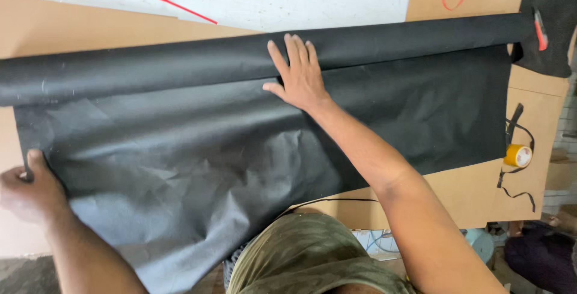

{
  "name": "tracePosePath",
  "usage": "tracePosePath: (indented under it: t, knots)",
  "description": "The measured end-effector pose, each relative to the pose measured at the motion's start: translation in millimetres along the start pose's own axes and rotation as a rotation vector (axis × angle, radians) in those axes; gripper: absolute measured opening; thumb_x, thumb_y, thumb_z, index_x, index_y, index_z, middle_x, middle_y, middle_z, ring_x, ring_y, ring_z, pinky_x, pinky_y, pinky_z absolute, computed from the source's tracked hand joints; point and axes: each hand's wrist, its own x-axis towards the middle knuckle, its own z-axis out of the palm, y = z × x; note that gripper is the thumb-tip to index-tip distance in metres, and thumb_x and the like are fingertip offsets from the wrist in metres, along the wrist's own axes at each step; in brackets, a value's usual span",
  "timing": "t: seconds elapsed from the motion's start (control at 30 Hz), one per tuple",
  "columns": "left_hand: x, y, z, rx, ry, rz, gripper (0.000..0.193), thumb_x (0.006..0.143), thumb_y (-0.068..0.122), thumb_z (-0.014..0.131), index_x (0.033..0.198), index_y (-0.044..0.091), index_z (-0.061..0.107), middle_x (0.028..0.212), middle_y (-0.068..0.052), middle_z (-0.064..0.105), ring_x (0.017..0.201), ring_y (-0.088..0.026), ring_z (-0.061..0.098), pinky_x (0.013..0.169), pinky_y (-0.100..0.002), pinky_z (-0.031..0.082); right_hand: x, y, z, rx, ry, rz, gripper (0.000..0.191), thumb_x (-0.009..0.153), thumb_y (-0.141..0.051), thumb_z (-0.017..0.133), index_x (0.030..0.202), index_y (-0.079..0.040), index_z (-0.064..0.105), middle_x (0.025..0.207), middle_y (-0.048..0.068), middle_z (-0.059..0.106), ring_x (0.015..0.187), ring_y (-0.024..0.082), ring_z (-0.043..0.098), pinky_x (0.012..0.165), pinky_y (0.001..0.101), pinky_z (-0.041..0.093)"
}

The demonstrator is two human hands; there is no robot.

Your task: The person uses a utility knife to cut a rectangular piece from a large black sheet laid on a workbench. They then roll the cut sheet tightly and secure it with black straps. The person handles the rolled sheet and places it aside.

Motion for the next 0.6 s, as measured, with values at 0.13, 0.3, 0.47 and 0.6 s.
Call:
tracePosePath:
  t: [0.13, 0.3, 0.47, 0.6]
  knots:
    - [-26.3, -31.1, -21.5, 0.021, -0.188, -0.048, 0.046, 0.087, 0.042, 0.083, 0.097, -0.001, 0.07, 0.088, -0.012, 0.071, 0.076, -0.027, 0.066, 0.065, -0.044, 0.052, -15.0, 17.6, -15.4, 0.213, -0.131, 0.13, 0.082, 0.095, -0.064, 0.08, 0.147, -0.008, 0.051, 0.14, 0.024, 0.049, 0.123, 0.043, 0.047, 0.107, 0.0586, 0.038]
    - [-70.0, -67.5, -51.4, -0.24, -0.418, -0.129, 0.048, 0.087, 0.032, 0.085, 0.105, -0.008, 0.067, 0.093, -0.014, 0.072, 0.074, -0.019, 0.064, 0.07, -0.036, 0.053, -16.0, 27.1, -11.9, 0.381, -0.248, 0.13, 0.082, 0.094, -0.062, 0.074, 0.144, -0.001, 0.054, 0.148, 0.023, 0.05, 0.134, 0.04, 0.049, 0.114, 0.0553, 0.038]
    - [-110.7, -92.6, -96.3, -0.145, -0.602, -0.234, 0.053, 0.087, 0.035, 0.096, 0.107, -0.008, 0.071, 0.088, -0.016, 0.072, 0.069, -0.02, 0.065, 0.064, -0.039, 0.052, -97.6, -15.8, -34.2, 0.244, -0.14, 0.038, 0.081, 0.094, -0.062, 0.073, 0.143, 0.0, 0.056, 0.145, 0.023, 0.049, 0.134, 0.039, 0.048, 0.113, 0.0546, 0.038]
    - [-135.0, -97.6, -130.2, -0.226, -0.685, -0.434, 0.054, 0.084, 0.036, 0.093, 0.114, -0.005, 0.073, 0.093, -0.015, 0.073, 0.074, -0.02, 0.065, 0.061, -0.04, 0.052, -132.5, -16.6, -53.3, 0.294, -0.166, 0.069, 0.076, 0.095, -0.062, 0.075, 0.14, -0.003, 0.058, 0.14, 0.022, 0.051, 0.129, 0.038, 0.049, 0.109, 0.0542, 0.039]
